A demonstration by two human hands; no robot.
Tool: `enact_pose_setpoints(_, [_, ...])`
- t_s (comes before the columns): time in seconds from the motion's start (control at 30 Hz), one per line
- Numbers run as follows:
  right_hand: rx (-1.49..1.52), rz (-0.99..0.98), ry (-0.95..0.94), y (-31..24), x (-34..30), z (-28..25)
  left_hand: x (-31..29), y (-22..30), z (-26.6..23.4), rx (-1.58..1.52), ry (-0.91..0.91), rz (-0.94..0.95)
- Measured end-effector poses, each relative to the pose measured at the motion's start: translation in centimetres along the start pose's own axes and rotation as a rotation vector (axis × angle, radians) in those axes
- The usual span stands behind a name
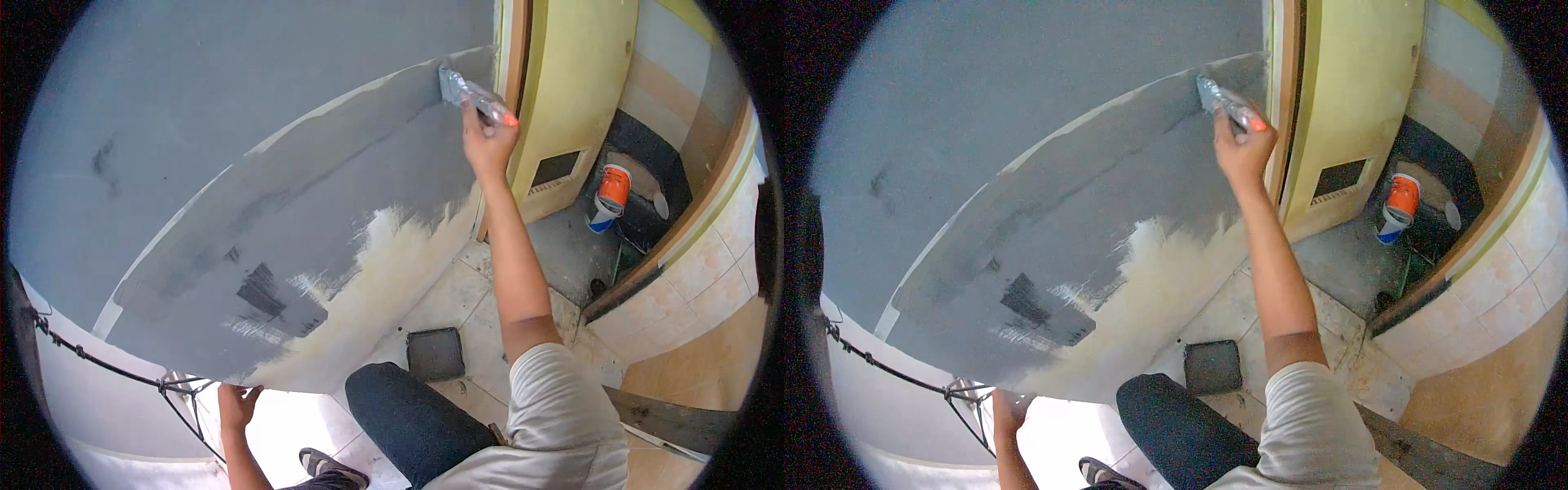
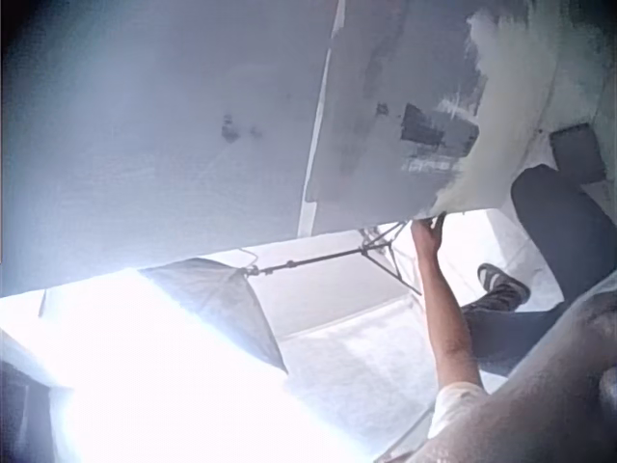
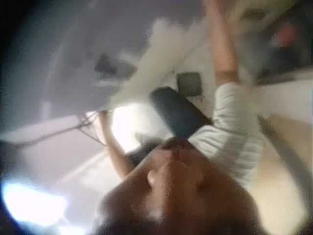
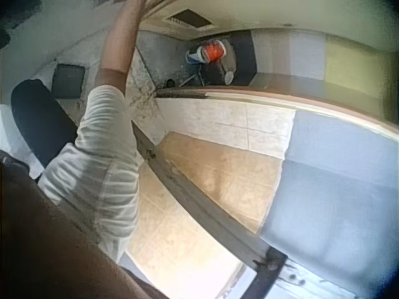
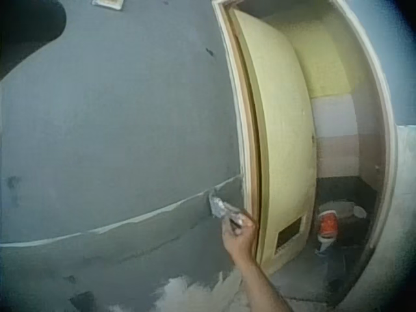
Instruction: The person stirs a grey compound in a tray with a brush and applies the compound to a wall.
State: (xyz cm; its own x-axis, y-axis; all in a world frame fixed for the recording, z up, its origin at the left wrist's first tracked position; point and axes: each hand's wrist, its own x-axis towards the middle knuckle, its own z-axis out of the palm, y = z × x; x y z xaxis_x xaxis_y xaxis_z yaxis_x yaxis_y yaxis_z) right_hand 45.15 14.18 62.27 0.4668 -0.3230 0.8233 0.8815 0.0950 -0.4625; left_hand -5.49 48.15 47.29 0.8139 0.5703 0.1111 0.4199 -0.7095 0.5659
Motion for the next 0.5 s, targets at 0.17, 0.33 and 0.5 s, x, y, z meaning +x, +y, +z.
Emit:
enact_pose_setpoints(0.17, [-0.151, -0.1, -0.03, -5.7, -4.4, 3.3, 0.3, -1.8, 0.0, 0.018, -0.009, 0.06])
enact_pose_setpoints(0.33, [-0.101, -0.152, -0.052, -11.6, -8.4, 6.4, 0.1, -2.3, -0.1, 0.056, 0.006, 0.054])
enact_pose_setpoints(0.5, [-0.211, -0.277, -0.114, -17.1, -11.6, 8.3, 0.1, -4.5, 1.3, -0.15, 0.041, -0.01])
